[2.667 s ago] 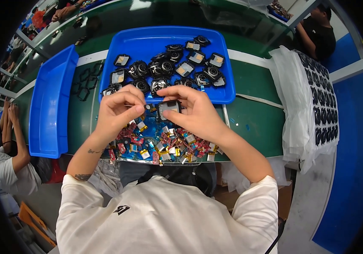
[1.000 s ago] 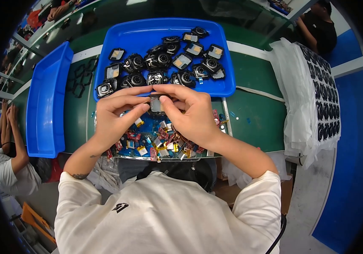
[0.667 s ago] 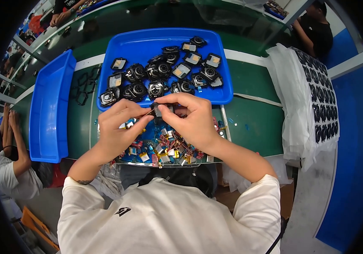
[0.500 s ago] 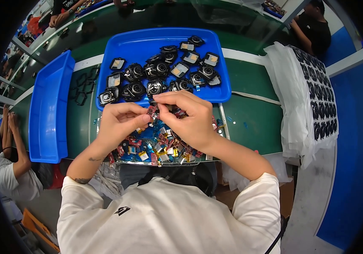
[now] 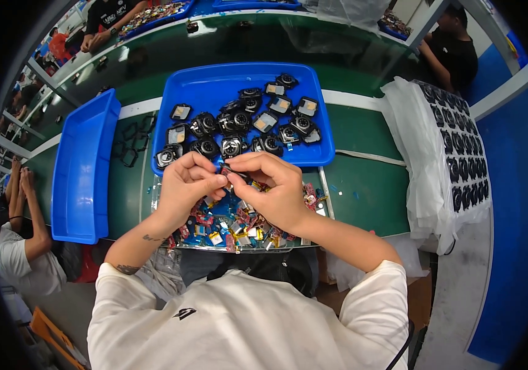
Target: Manually assemble small electronic components, specifically connecting ribbon cables to circular circuit board assemblies.
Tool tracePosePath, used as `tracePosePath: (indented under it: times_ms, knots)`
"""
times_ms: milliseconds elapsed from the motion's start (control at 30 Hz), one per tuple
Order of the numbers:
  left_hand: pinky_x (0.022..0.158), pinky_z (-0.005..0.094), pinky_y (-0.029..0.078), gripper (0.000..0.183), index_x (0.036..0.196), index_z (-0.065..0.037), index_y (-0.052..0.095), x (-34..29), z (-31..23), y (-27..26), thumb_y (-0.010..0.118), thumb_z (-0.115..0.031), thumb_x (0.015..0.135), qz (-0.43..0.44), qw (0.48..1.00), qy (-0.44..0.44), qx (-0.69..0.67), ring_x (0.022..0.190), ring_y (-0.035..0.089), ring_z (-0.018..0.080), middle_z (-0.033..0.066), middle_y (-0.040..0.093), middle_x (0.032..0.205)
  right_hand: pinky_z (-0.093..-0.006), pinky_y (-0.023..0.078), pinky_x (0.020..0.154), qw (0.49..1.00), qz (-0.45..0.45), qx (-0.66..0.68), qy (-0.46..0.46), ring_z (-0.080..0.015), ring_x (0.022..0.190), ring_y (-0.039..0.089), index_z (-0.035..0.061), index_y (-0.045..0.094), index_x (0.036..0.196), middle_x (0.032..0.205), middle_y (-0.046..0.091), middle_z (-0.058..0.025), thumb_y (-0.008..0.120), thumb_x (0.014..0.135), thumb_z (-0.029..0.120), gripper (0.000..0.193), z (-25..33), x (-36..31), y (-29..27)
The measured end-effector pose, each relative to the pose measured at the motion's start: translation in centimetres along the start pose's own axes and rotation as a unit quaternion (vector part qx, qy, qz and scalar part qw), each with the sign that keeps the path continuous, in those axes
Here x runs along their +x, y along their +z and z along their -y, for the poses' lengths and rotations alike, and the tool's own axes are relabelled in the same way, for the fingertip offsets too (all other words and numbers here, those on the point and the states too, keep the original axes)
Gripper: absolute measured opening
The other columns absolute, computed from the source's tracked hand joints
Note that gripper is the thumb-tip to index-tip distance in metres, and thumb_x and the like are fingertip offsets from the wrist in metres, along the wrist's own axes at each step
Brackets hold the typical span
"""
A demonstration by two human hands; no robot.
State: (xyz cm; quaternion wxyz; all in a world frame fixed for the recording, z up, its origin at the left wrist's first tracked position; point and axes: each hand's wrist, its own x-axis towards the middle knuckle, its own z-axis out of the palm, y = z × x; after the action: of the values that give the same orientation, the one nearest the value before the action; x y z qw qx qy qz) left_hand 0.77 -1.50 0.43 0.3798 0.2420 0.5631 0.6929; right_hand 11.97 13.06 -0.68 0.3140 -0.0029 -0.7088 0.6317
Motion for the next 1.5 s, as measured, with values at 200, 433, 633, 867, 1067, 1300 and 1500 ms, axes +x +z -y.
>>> tracePosePath:
  times_ms: [200, 433, 633, 867, 1067, 1300, 1500]
  knots:
    - [0.061, 0.0211, 0.052, 0.015, 0.089, 0.004, 0.064, 0.3, -0.7, 0.6, 0.070, -0.007, 0.081, 0.006, 0.995, 0.037, 0.090, 0.069, 0.064, 0.0090, 0.0092, 0.068, 0.079, -0.0251, 0.055, 0.073, 0.999, 0.024, 0.024, 0.013, -0.0183, 0.091, 0.063, -0.0038, 0.057, 0.095, 0.106, 0.061, -0.0190, 0.061, 0.080, -0.010, 0.017, 0.3, 0.2, -0.6]
    - [0.059, 0.0217, 0.044, 0.015, 0.083, -0.003, 0.070, 9.2, -6.8, -3.1, 0.070, -0.018, 0.081, -0.069, 0.931, 0.175, 0.313, 0.066, 0.056, 0.0057, 0.0023, 0.066, 0.073, -0.0295, 0.051, 0.083, 0.998, -0.055, 0.027, 0.000, -0.0172, 0.104, 0.057, 0.0005, 0.054, 0.103, 0.118, 0.057, -0.0132, 0.060, 0.083, -0.001, 0.021, 0.9, 1.5, -1.6]
    - [0.067, 0.0267, 0.050, 0.034, 0.086, -0.008, 0.073, 25.4, -7.1, -12.2, 0.070, -0.040, 0.076, -0.241, 0.876, 0.035, 0.416, 0.069, 0.066, 0.0133, 0.0037, 0.070, 0.075, -0.0301, 0.048, 0.081, 0.990, -0.048, -0.115, -0.063, -0.0218, 0.095, 0.060, 0.0018, 0.058, 0.095, 0.104, 0.063, -0.0114, 0.061, 0.078, -0.001, 0.017, 0.0, 1.7, -2.2]
    - [0.081, 0.0352, 0.051, 0.052, 0.093, -0.004, 0.070, 30.5, -4.2, -14.0, 0.078, -0.045, 0.062, -0.224, 0.768, -0.116, 0.589, 0.093, 0.065, 0.0257, 0.0134, 0.068, 0.098, -0.0306, 0.048, 0.079, 0.981, -0.020, -0.157, -0.113, -0.0208, 0.089, 0.062, 0.0005, 0.059, 0.090, 0.098, 0.065, -0.0120, 0.059, 0.079, -0.004, 0.012, -0.5, 1.7, -2.4]
    - [0.082, 0.0376, 0.051, 0.044, 0.095, -0.009, 0.071, 26.9, -5.1, -12.0, 0.069, -0.046, 0.073, -0.274, 0.724, -0.039, 0.632, 0.095, 0.065, 0.0304, 0.0136, 0.068, 0.100, -0.0258, 0.048, 0.073, 0.981, -0.040, -0.158, -0.103, -0.0150, 0.082, 0.061, -0.0001, 0.061, 0.092, 0.094, 0.065, -0.0102, 0.059, 0.084, -0.001, 0.009, -0.8, 1.9, -2.2]
    - [0.055, 0.0326, 0.045, 0.037, 0.076, -0.005, 0.070, 14.8, -7.0, -2.3, 0.059, -0.038, 0.086, -0.104, 0.781, 0.192, 0.585, 0.058, 0.061, 0.0219, 0.0112, 0.063, 0.065, -0.0220, 0.048, 0.069, 0.995, -0.048, -0.087, 0.009, -0.0090, 0.075, 0.060, -0.0018, 0.061, 0.100, 0.088, 0.065, -0.0067, 0.052, 0.093, 0.011, 0.017, 0.4, 3.3, -4.5]
    - [0.063, 0.0302, 0.044, 0.013, 0.081, -0.004, 0.069, 7.0, -4.1, 3.7, 0.073, -0.015, 0.074, 0.079, 0.785, 0.340, 0.511, 0.073, 0.056, 0.0174, 0.0065, 0.061, 0.077, -0.0216, 0.049, 0.064, 0.971, -0.194, -0.142, -0.018, -0.0096, 0.070, 0.061, -0.0011, 0.064, 0.093, 0.083, 0.067, -0.0067, 0.056, 0.091, 0.012, 0.016, 3.2, 2.1, -11.4]
